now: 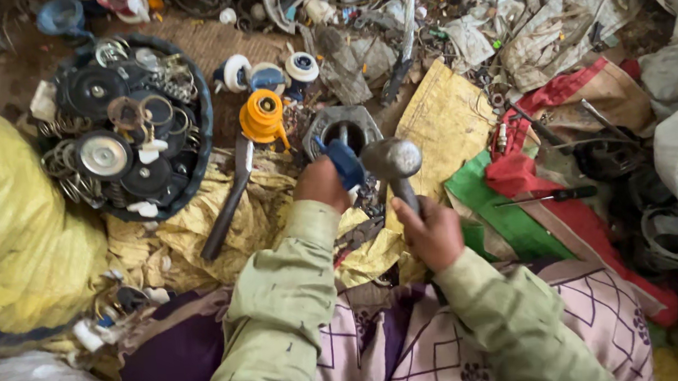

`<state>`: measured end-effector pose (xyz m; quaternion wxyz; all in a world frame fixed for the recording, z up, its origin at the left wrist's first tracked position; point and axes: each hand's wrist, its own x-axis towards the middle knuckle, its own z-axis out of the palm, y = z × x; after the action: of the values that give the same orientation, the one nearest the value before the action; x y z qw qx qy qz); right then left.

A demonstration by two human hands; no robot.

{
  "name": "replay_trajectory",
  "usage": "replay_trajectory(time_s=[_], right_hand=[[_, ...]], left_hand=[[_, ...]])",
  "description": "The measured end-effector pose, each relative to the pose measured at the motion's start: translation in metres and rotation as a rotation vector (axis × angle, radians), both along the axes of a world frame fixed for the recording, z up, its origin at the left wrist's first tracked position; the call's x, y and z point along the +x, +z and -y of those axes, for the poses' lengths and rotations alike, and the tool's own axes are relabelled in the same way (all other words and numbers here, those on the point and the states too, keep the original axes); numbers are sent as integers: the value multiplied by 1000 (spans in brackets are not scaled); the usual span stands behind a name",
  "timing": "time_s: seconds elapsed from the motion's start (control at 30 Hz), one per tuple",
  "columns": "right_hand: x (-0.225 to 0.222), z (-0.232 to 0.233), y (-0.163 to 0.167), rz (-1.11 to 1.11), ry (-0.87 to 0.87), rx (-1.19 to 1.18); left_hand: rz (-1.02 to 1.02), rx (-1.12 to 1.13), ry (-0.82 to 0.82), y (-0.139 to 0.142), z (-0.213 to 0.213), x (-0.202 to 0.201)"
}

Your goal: The person uses a hammer and a metal block to strike and shape a blue plastic electrical component. They repeatedly place the component in the block, hit it, and inspect it by hand.

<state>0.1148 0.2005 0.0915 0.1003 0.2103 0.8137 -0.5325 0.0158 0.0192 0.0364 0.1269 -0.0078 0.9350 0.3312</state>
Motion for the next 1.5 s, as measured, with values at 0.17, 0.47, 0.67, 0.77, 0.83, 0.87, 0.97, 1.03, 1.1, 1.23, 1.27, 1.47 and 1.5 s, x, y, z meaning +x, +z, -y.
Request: replay_trajectory(time_s=[0.17, 0.47, 0.67, 0.77, 0.83, 0.87, 0.97, 1.03, 1.1, 1.23, 1.27, 1.47, 1.5], right_hand=[[25, -33, 23, -368, 27, -97], [5, -8, 7, -585, 164, 357], [7, -20, 12, -329, 131, 138], [34, -40, 31, -480, 62, -199], [42, -45, 37, -671, 74, -379], [40, -43, 36, -631, 32, -394], [19, -27, 22, -587, 66, -35], [-4, -11, 6, -432, 188, 351], [-15, -9, -2, -220, 150, 310], [4, -31, 12, -274, 46, 111], [14, -39, 19, -334, 36, 52], [36, -40, 28, -606, 37, -434], [29, -34, 21, -845, 148, 15]], left_hand=[[121, -20, 6, 9, -3, 0], [135, -72, -68, 17, -12, 3], [44, -104, -81, 14, -14, 6], [55, -135, -48, 6, -17, 6], [44, -140, -43, 1, -18, 7], [26, -144, -43, 0, -18, 6], [35, -104, -28, 1, -17, 5], [59, -59, -31, 3, -14, 5], [30, -44, -37, 4, -10, 5], [-15, -101, -44, -1, -7, 4], [-9, -121, -41, -3, -9, 3], [28, -108, -16, -5, -10, 0], [30, -108, -20, -3, -10, 0]])
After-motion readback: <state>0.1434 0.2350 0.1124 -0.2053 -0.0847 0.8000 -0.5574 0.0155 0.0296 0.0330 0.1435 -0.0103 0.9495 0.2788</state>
